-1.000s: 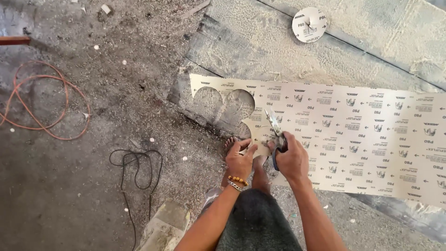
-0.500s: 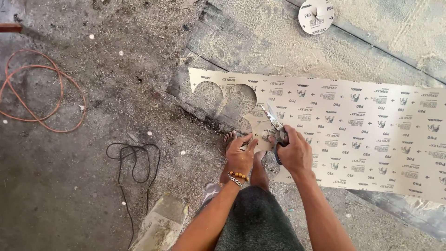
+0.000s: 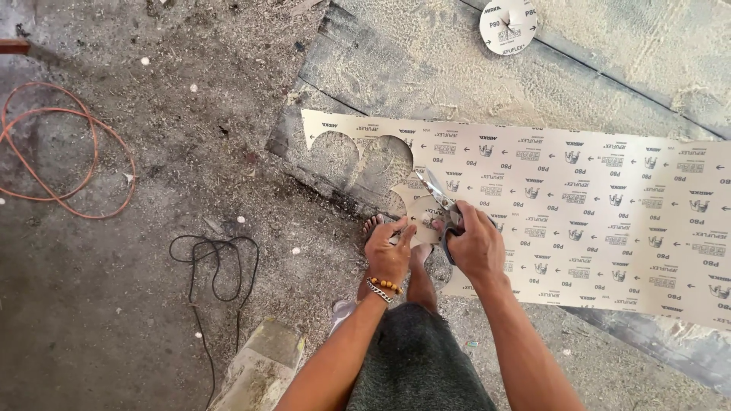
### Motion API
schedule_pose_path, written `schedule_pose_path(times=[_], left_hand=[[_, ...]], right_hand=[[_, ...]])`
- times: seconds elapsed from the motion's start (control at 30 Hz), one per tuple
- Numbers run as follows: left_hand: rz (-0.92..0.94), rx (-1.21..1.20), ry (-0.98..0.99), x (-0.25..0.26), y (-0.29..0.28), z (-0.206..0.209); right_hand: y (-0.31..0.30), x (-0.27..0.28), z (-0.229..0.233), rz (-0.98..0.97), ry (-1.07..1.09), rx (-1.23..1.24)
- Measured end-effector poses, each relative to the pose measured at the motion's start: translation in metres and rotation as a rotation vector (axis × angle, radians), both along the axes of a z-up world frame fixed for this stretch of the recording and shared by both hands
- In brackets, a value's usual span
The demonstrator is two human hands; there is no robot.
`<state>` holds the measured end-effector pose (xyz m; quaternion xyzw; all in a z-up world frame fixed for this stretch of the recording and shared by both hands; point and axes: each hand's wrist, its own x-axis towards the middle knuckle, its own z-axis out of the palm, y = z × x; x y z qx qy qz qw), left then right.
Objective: Cut circular shapes out of a sheet of sandpaper using scissors.
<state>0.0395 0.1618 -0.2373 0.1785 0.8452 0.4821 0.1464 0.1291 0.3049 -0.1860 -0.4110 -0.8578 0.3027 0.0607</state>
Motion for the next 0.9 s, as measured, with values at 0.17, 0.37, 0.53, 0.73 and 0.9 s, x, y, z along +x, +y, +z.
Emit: schedule_pose_path(times=[0.17,0.37,0.53,0.73,0.9], left_hand=[[-0.006,0.033,0.083,0.001,-0.001,-0.004],[-0.019,0.037,0.096,0.002,-0.002,-0.009],[-0.010,0.005,0.094,0.002,0.000,-0.004],[0.068,0.023,0.033,0.011,-0.002,-0.021],[0.070,0.005,0.060,0.010,0.000,-0.017]], right_hand=[[0.000,-0.002,0.004,-0.031,-0.004,-0.026],[-0.001,-0.002,0.003,-0.048,0.004,-0.018],[-0.001,-0.003,0.004,-0.031,0.032,0.005],[0.000,-0.003,0.005,-0.021,-0.001,-0.010],[0.001,-0.005,0.007,-0.059,-0.050,-0.059]])
